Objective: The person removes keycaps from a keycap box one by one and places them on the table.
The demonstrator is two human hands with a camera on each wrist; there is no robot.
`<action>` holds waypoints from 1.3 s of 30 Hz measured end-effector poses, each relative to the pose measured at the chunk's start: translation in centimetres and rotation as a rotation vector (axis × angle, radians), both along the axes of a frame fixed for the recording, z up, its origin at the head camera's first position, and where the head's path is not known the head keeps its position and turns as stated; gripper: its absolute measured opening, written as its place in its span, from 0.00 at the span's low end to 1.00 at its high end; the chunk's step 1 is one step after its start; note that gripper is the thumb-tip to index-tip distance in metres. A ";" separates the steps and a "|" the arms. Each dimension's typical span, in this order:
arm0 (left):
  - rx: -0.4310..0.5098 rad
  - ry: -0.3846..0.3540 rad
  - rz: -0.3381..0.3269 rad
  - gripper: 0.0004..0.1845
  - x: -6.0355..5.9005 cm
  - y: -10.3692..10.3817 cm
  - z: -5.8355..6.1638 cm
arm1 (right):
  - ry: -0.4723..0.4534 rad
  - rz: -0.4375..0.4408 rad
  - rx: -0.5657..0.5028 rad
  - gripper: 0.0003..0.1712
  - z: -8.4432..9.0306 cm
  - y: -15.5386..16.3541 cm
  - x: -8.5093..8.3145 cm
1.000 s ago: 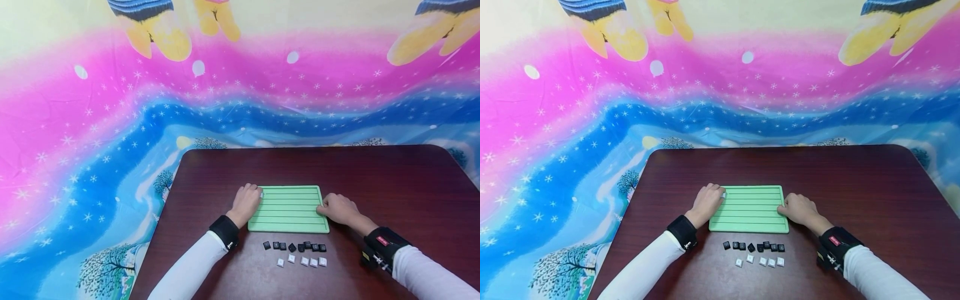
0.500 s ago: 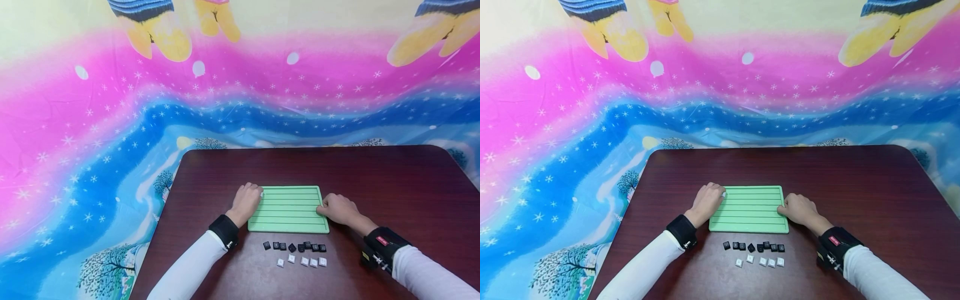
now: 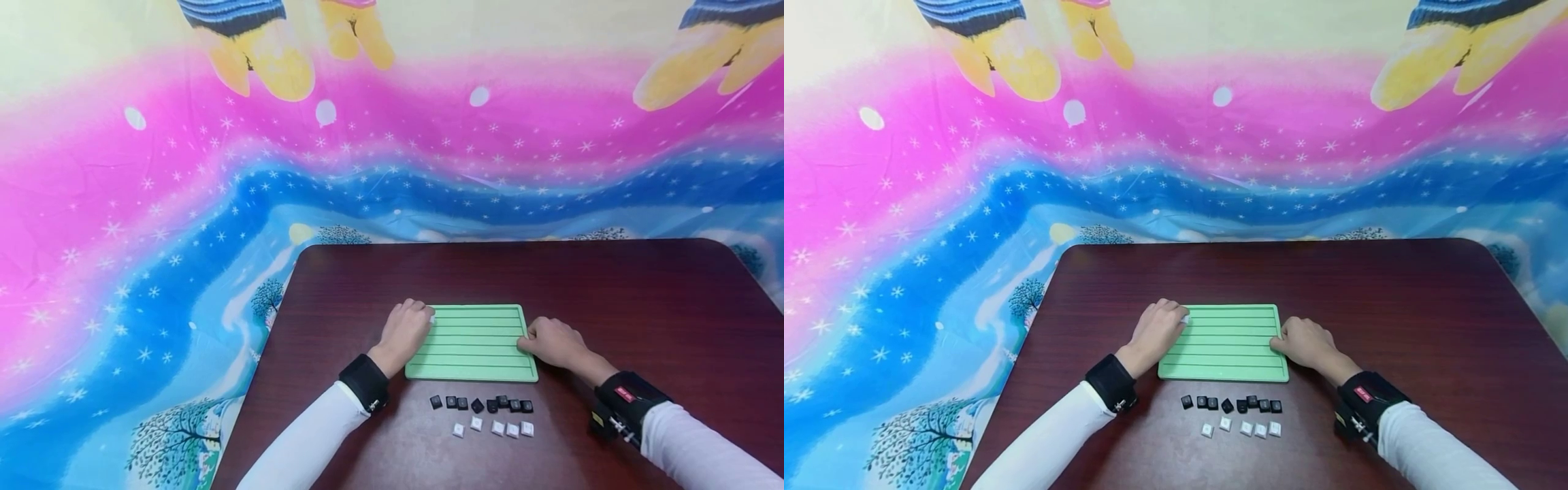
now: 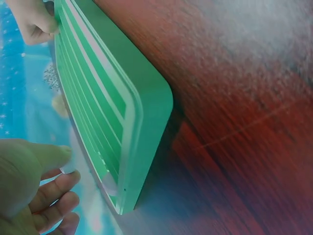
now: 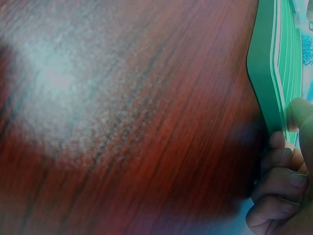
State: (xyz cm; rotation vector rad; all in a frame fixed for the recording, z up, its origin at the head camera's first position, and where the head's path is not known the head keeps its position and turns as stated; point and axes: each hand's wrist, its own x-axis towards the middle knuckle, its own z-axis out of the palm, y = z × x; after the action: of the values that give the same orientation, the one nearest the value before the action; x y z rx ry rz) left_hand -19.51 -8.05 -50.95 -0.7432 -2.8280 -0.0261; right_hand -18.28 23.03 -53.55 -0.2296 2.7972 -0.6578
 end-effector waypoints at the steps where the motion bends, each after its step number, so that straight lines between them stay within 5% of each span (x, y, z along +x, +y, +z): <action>1: 0.004 0.001 0.003 0.09 0.1 0.0 0.0 | 0.002 0.000 0.002 0.25 0.0 0.0 0.0; 39: 0.035 -0.034 -0.104 0.11 4.5 -0.4 1.3 | 0.016 -0.006 0.012 0.25 -0.4 0.0 -0.1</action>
State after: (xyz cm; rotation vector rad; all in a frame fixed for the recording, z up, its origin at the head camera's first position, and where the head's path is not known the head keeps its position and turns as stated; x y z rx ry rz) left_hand -15.05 -8.42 -49.65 -0.8889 -2.8099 -0.1046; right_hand -18.37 23.01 -53.90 -0.2255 2.8169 -0.6432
